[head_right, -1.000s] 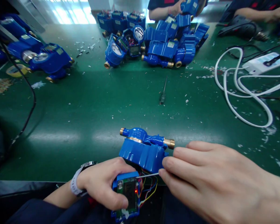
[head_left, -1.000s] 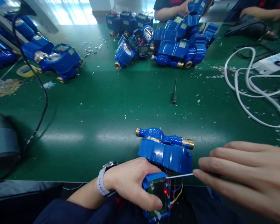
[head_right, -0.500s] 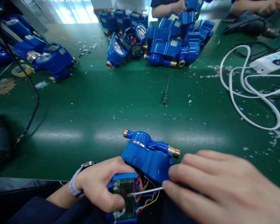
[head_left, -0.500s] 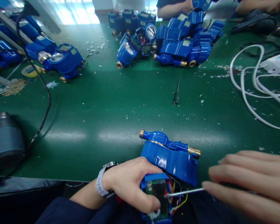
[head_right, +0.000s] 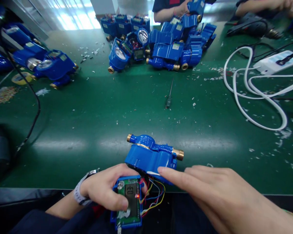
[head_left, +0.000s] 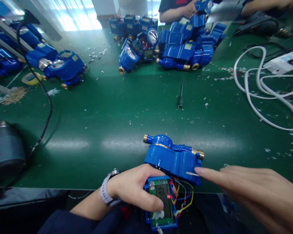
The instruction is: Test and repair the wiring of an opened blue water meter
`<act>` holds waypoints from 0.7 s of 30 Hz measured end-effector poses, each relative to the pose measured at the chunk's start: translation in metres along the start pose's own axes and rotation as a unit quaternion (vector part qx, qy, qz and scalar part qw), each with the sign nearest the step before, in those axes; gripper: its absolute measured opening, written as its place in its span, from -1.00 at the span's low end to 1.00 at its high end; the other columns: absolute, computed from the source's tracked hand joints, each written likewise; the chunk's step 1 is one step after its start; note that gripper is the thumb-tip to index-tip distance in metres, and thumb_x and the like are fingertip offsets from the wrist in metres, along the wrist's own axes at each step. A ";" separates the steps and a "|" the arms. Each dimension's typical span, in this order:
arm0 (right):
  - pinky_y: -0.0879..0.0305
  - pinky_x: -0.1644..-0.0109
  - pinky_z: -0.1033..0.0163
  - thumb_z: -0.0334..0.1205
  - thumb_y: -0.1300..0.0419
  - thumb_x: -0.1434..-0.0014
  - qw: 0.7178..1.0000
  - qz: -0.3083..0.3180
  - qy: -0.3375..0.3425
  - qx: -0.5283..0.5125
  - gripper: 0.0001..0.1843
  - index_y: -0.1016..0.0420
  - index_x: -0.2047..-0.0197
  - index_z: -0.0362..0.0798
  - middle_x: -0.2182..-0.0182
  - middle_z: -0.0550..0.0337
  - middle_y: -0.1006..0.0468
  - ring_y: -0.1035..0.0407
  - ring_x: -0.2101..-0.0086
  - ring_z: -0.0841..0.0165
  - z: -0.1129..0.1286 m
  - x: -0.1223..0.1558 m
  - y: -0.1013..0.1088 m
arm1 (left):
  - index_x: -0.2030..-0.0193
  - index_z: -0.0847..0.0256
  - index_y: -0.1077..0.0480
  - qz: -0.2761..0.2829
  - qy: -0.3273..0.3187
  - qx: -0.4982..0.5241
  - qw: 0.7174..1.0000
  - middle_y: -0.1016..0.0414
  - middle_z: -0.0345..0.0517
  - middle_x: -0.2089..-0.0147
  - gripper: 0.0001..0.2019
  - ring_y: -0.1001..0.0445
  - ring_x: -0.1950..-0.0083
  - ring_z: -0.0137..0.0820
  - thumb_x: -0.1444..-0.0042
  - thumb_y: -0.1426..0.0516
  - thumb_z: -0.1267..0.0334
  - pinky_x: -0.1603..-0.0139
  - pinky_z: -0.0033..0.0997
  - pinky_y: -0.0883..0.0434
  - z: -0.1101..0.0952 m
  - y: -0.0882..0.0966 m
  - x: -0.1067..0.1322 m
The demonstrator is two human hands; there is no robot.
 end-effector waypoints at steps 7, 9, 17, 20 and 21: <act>-0.38 0.52 0.29 -0.61 0.12 -0.11 0.991 0.041 0.119 0.035 -0.32 -0.27 -0.25 0.01 0.31 0.20 -0.54 -0.48 0.47 0.32 0.031 -0.027 0.003 | 0.18 0.33 -0.48 -0.015 -0.037 0.013 0.999 -0.45 -0.09 0.32 -0.56 -0.33 0.35 -0.41 -0.11 -0.15 -0.09 0.29 -0.44 -0.36 -0.007 -0.002 0.000; -0.41 0.50 0.28 -0.61 0.12 -0.12 0.990 0.054 0.128 0.032 -0.34 -0.27 -0.24 -0.01 0.29 0.19 -0.55 -0.49 0.46 0.31 0.036 -0.028 -0.002 | 0.18 0.34 -0.49 -0.025 -0.037 0.019 0.999 -0.45 -0.08 0.30 -0.58 -0.34 0.33 -0.39 -0.11 -0.15 -0.05 0.28 -0.44 -0.36 -0.007 -0.002 0.000; -0.47 0.05 0.24 -0.24 -0.03 -0.39 0.985 0.053 -0.070 -0.149 -0.71 -0.29 -0.16 0.06 -0.02 0.15 -0.50 -0.46 0.05 0.29 0.026 -0.032 -0.026 | 0.30 0.28 -0.44 -0.032 0.026 0.067 0.997 -0.37 -0.25 0.41 -0.76 -0.25 0.42 -0.50 0.11 -0.26 0.20 0.40 -0.52 -0.29 0.007 -0.007 0.000; -0.36 -0.10 0.30 -0.37 -0.02 -0.35 0.976 0.037 -0.067 -0.203 -0.62 -0.29 -0.21 0.06 -0.11 0.16 -0.45 -0.38 -0.05 0.36 0.032 -0.038 -0.029 | 0.26 0.25 -0.43 0.003 0.048 0.090 0.995 -0.41 -0.25 0.36 -0.72 -0.30 0.39 -0.48 0.17 -0.27 0.27 0.37 -0.51 -0.34 0.009 -0.015 -0.002; -0.34 -0.10 0.35 -0.41 -0.03 -0.33 0.971 0.043 -0.066 -0.225 -0.59 -0.32 -0.20 0.08 -0.10 0.20 -0.47 -0.39 -0.04 0.40 0.034 -0.040 -0.031 | 0.23 0.25 -0.44 0.013 0.053 0.092 0.994 -0.42 -0.25 0.34 -0.69 -0.32 0.37 -0.48 0.18 -0.27 0.29 0.33 -0.50 -0.35 0.010 -0.016 -0.002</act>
Point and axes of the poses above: each hand's wrist, its own x-axis away from the middle knuckle, its own y-axis out of the back of the hand, z = x × y, the point moved 10 cm from there along -x, towards the middle knuckle
